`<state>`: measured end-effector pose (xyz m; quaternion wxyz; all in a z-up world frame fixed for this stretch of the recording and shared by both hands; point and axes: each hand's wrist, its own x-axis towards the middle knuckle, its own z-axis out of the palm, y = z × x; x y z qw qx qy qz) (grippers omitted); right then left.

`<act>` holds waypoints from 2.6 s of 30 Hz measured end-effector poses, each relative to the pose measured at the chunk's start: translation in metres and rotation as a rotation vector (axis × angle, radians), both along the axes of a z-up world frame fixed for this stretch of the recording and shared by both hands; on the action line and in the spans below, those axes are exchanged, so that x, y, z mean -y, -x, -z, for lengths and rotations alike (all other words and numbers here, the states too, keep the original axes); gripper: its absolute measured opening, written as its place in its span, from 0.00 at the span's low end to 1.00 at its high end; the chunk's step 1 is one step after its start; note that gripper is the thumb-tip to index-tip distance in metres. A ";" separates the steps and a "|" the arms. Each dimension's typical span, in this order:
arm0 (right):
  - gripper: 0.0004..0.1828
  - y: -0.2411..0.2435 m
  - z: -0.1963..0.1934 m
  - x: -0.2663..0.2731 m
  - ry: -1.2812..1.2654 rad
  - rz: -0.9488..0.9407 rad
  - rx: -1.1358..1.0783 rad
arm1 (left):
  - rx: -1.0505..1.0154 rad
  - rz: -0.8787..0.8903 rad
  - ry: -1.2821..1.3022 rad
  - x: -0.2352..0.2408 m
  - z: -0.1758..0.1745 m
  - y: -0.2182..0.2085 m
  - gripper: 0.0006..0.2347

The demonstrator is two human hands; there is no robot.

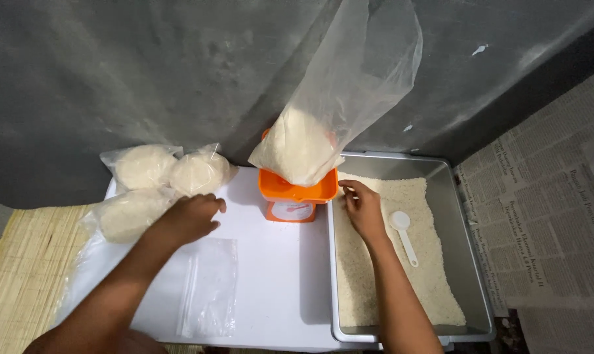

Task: Scooping rice from a tray into plastic bags and weighing them on a scale.

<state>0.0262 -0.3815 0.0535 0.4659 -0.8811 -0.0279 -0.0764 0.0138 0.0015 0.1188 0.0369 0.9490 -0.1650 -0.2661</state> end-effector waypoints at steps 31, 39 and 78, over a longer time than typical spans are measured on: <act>0.56 -0.023 -0.158 -0.040 0.252 -0.387 -0.127 | 0.274 -0.090 0.551 0.073 -0.056 -0.047 0.37; 0.44 -0.027 -0.173 -0.057 0.238 -0.458 -0.135 | 0.244 -0.121 0.574 0.081 -0.042 -0.051 0.41; 0.33 0.111 -0.152 -0.106 0.578 -0.650 -0.324 | -0.003 0.063 0.504 0.038 0.036 0.073 0.28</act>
